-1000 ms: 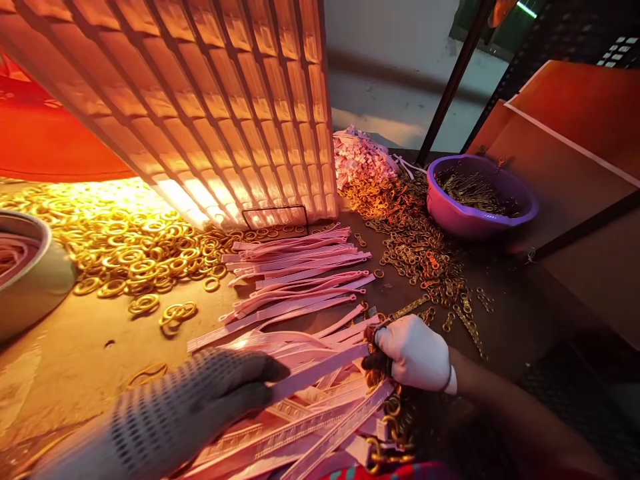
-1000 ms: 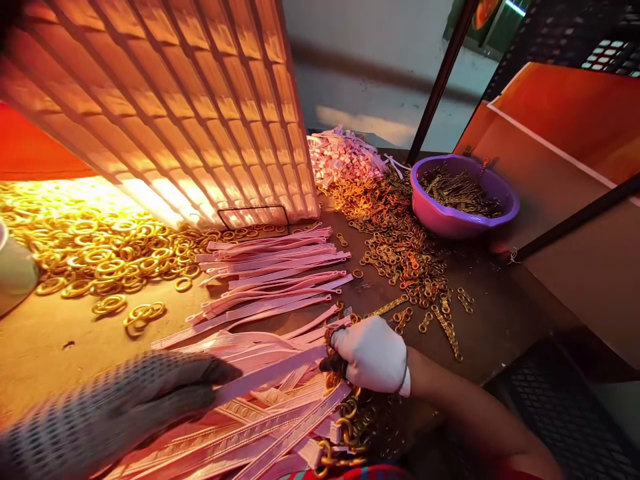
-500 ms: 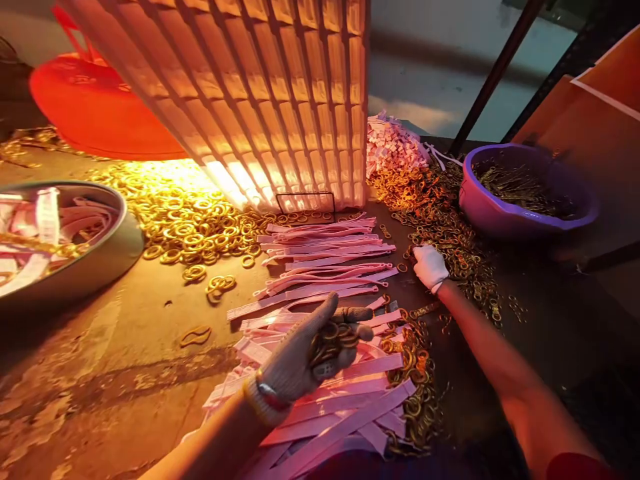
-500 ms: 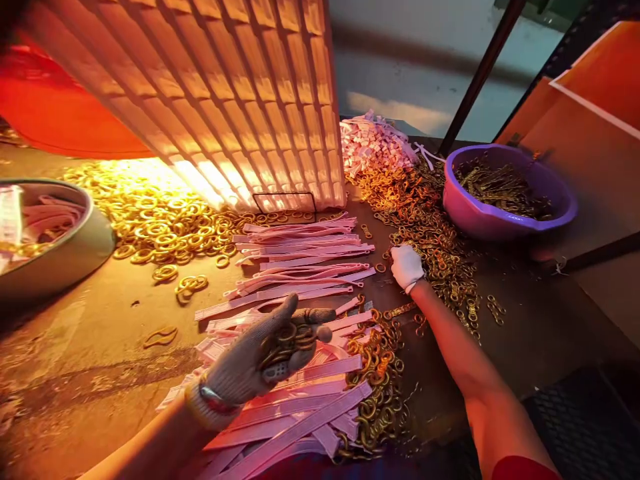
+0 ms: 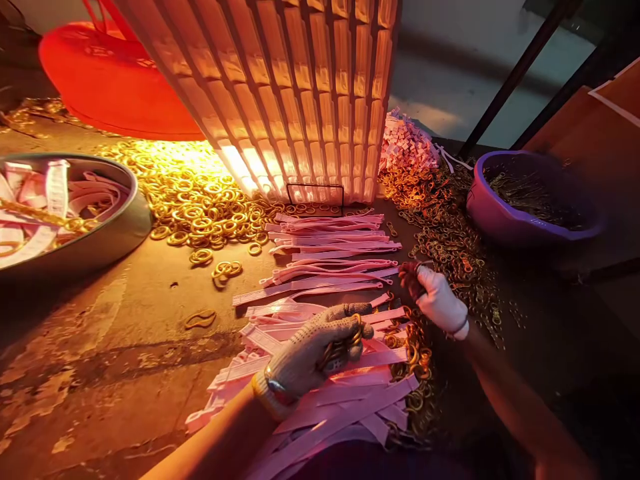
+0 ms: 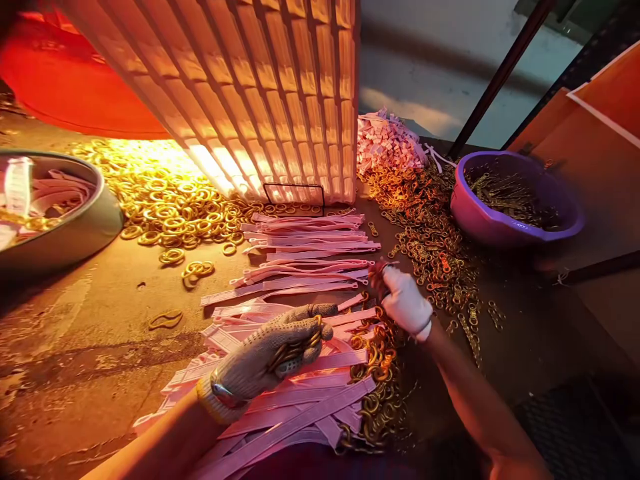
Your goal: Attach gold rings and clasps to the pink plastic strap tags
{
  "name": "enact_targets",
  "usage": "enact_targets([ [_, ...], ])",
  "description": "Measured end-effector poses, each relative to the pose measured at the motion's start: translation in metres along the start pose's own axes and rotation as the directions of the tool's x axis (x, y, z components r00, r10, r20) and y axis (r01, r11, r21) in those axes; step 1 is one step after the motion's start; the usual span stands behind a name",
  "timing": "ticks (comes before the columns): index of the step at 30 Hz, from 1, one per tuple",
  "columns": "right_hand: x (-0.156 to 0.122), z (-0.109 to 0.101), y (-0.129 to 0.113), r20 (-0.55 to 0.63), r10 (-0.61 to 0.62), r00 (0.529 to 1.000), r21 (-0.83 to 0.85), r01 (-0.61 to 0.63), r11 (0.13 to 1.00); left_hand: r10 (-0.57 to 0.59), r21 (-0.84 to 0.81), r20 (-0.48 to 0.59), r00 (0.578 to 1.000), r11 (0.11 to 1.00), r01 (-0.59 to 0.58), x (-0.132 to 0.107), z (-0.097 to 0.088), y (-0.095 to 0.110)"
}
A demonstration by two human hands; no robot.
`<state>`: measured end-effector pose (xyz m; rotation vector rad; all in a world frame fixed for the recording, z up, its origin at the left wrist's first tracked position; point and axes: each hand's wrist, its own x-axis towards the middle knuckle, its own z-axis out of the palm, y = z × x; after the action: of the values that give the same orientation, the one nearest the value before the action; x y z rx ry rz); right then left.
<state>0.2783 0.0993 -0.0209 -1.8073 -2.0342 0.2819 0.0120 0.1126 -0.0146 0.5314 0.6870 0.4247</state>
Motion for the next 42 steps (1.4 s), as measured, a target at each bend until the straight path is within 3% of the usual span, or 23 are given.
enact_targets([
  [1,-0.008,-0.002,-0.015,-0.032,-0.117,0.993,0.146,0.121,0.982,0.005,0.012,0.009,1.000,1.000,-0.005,0.001,0.000,-0.002],
  [3,-0.020,-0.004,-0.042,-0.097,-0.270,0.958,0.273,0.287,0.918,0.018,0.044,0.027,0.999,0.999,-0.019,0.003,-0.001,-0.008],
  [5,-0.025,-0.006,-0.062,-0.081,-0.351,0.933,0.235,0.360,0.903,0.017,0.075,0.052,0.998,0.997,-0.021,0.004,-0.002,-0.012],
  [7,-0.025,-0.006,-0.073,0.017,-0.398,0.917,0.149,0.391,0.908,0.007,0.130,0.072,0.997,0.991,-0.016,0.005,-0.002,-0.014],
  [10,-0.019,-0.002,-0.081,0.161,-0.367,0.916,0.003,0.372,0.928,0.000,0.202,0.105,0.995,0.979,-0.021,0.006,-0.002,-0.013],
  [14,-0.015,0.000,-0.090,0.195,-0.281,0.940,-0.138,0.310,0.941,-0.027,0.157,0.174,0.984,0.988,0.000,0.007,-0.005,-0.011],
  [16,-0.015,-0.004,-0.094,0.245,-0.306,0.920,-0.232,0.362,0.903,-0.059,0.174,0.174,0.983,0.984,0.028,0.008,-0.007,-0.012],
  [19,-0.016,-0.015,-0.094,0.345,-0.352,0.870,-0.363,0.470,0.805,-0.070,0.208,0.072,0.995,0.977,0.053,0.006,-0.005,-0.015],
  [22,-0.018,-0.020,-0.087,0.390,-0.331,0.859,-0.339,0.469,0.816,0.065,0.322,0.018,0.998,0.944,-0.067,0.001,0.005,-0.013],
  [26,-0.024,-0.011,-0.083,0.386,-0.261,0.885,-0.246,0.372,0.895,0.138,0.490,0.089,0.986,0.856,-0.164,-0.002,0.010,-0.012],
  [31,-0.032,0.000,-0.099,0.235,-0.167,0.958,-0.266,0.229,0.937,0.097,0.192,0.014,0.995,0.976,-0.098,0.004,0.002,-0.022],
  [34,-0.030,-0.004,-0.108,0.334,0.012,0.942,-0.042,0.002,0.999,0.109,0.036,-0.027,0.994,0.993,-0.108,-0.001,0.003,-0.023],
  [36,-0.022,-0.007,-0.109,0.421,0.030,0.907,0.103,-0.080,0.991,0.117,-0.049,-0.070,0.991,0.992,-0.120,-0.012,0.003,-0.018],
  [37,-0.015,-0.007,-0.108,0.429,-0.012,0.903,0.156,-0.061,0.986,0.119,-0.098,-0.084,0.989,0.987,-0.127,-0.020,0.001,-0.014],
  [39,0.004,-0.001,-0.105,0.360,-0.153,0.920,0.188,0.089,0.978,0.149,-0.210,-0.108,0.983,0.963,-0.169,-0.038,-0.006,-0.007],
  [40,0.016,0.004,-0.104,0.311,-0.234,0.921,0.147,0.197,0.969,0.167,-0.266,-0.135,0.977,0.943,-0.198,-0.048,-0.012,-0.004],
  [42,0.042,0.020,-0.104,0.276,-0.390,0.879,-0.020,0.411,0.912,0.158,-0.365,-0.225,0.961,0.901,-0.234,-0.067,-0.025,0.000],
])
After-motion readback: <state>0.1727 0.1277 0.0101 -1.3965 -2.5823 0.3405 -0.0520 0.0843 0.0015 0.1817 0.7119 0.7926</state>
